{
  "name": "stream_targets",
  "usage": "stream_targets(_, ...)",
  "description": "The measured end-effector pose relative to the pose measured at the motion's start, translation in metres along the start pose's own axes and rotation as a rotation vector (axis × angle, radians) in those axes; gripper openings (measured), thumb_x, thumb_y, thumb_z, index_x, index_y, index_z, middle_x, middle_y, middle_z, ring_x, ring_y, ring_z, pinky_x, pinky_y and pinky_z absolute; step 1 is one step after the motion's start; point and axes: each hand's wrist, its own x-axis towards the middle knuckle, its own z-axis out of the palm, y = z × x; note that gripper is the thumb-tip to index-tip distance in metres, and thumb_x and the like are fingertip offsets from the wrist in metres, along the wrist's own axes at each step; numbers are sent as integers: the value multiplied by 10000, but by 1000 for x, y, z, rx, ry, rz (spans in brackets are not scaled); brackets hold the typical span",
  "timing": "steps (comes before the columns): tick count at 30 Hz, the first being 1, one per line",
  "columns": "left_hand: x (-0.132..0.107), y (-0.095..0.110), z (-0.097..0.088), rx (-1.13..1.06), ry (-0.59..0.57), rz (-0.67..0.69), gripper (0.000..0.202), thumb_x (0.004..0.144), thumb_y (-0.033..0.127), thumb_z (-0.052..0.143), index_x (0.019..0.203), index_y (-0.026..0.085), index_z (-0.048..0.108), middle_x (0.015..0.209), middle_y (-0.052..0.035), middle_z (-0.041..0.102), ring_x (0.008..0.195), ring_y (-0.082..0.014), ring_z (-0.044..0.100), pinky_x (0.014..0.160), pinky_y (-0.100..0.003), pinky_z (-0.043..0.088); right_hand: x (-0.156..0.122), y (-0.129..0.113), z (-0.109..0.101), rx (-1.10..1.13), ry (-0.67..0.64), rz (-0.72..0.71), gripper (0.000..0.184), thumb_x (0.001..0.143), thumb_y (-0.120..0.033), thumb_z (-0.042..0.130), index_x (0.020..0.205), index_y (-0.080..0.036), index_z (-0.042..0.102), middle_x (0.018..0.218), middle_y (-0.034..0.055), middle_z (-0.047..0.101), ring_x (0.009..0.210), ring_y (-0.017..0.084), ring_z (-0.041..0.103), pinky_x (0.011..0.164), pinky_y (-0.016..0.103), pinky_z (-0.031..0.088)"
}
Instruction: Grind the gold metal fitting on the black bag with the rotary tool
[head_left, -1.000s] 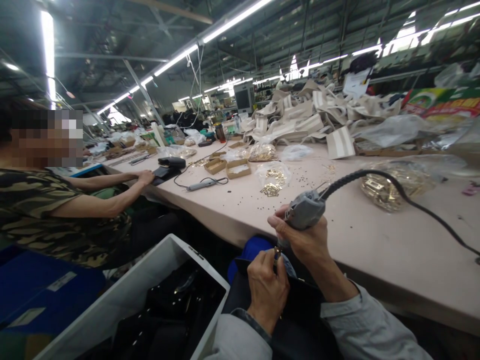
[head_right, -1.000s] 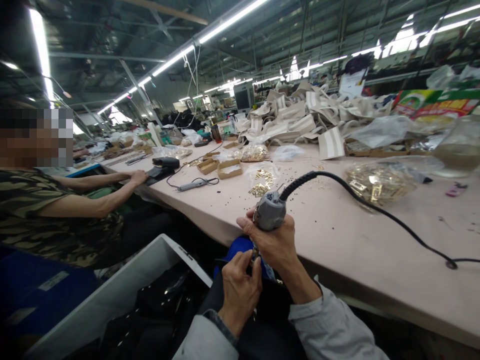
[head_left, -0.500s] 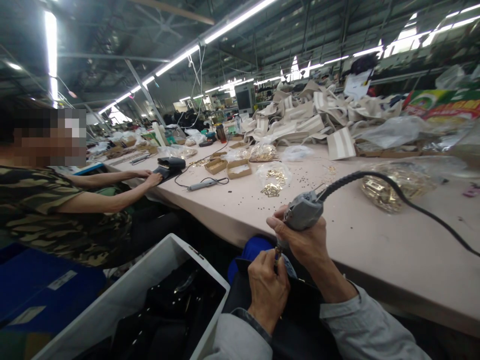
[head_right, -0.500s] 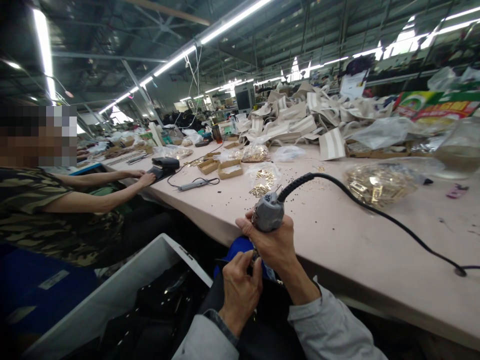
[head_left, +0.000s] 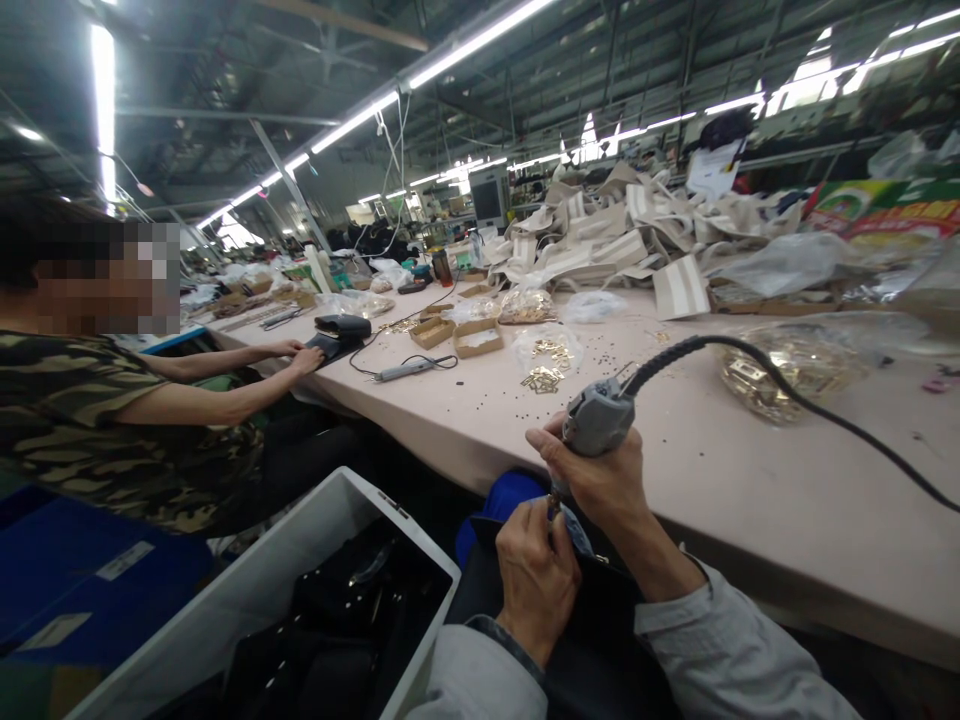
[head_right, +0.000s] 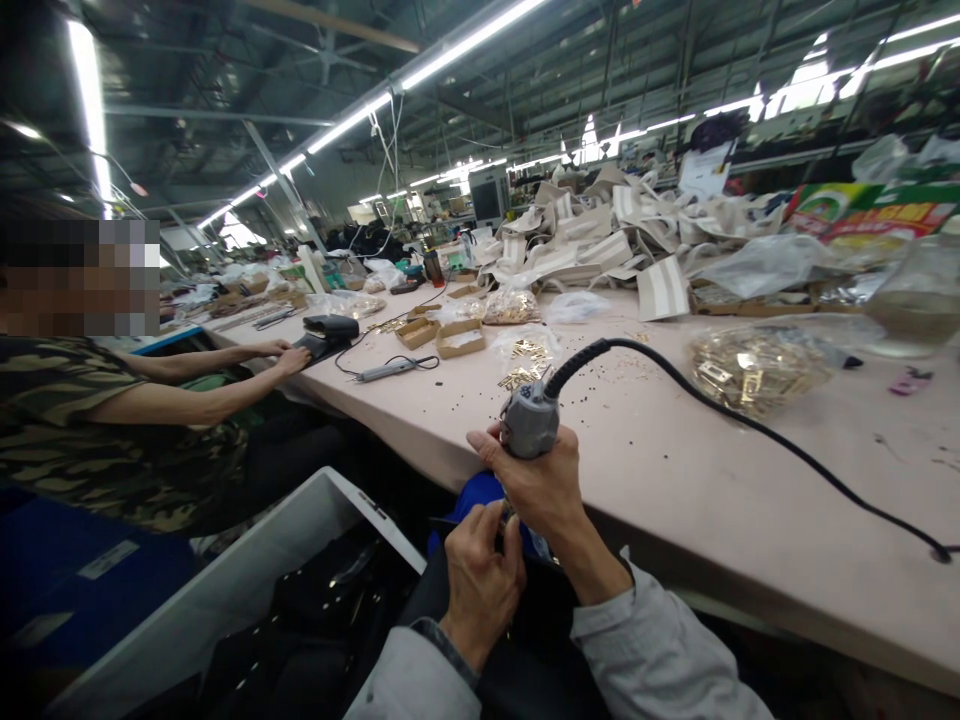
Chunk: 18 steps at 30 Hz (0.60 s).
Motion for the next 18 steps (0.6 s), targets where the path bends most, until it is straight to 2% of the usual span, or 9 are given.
stream_targets(5, -4, -1, 1, 65, 34, 45, 163, 1029, 123, 472, 936, 198, 584, 806, -68, 658, 710, -239, 622, 633, -367, 428, 0, -1, 3, -74, -3, -8, 278, 767, -387, 885, 734, -162, 726, 620, 9, 660, 513, 129, 574, 470, 246, 483)
stream_targets(10, -4, -1, 0, 78, 48, 80, 137, 1021, 110, 479, 992, 190, 587, 830, -74, 661, 727, -241, 637, 649, -358, 470, 1, -4, 5, -64, 25, -3, 268, 768, -375, 873, 725, -159, 720, 577, -2, 637, 479, 124, 556, 458, 243, 473)
stream_targets(15, -5, -1, -1, 60, 47, 101, 130, 1016, 105, 488, 1019, 186, 590, 844, -79, 667, 737, -238, 657, 653, -347, 496, 2, -1, 3, -65, -50, 24, 270, 757, -384, 889, 751, -161, 737, 624, 9, 668, 505, 129, 574, 465, 245, 473)
stream_targets(18, -4, -1, -1, 53, 62, 117, 126, 1015, 103, 490, 1019, 180, 589, 849, -86, 676, 731, -235, 662, 637, -340, 498, 2, 1, 3, -69, -52, 28, 276, 763, -392, 887, 757, -161, 737, 630, 8, 669, 512, 129, 573, 477, 249, 480)
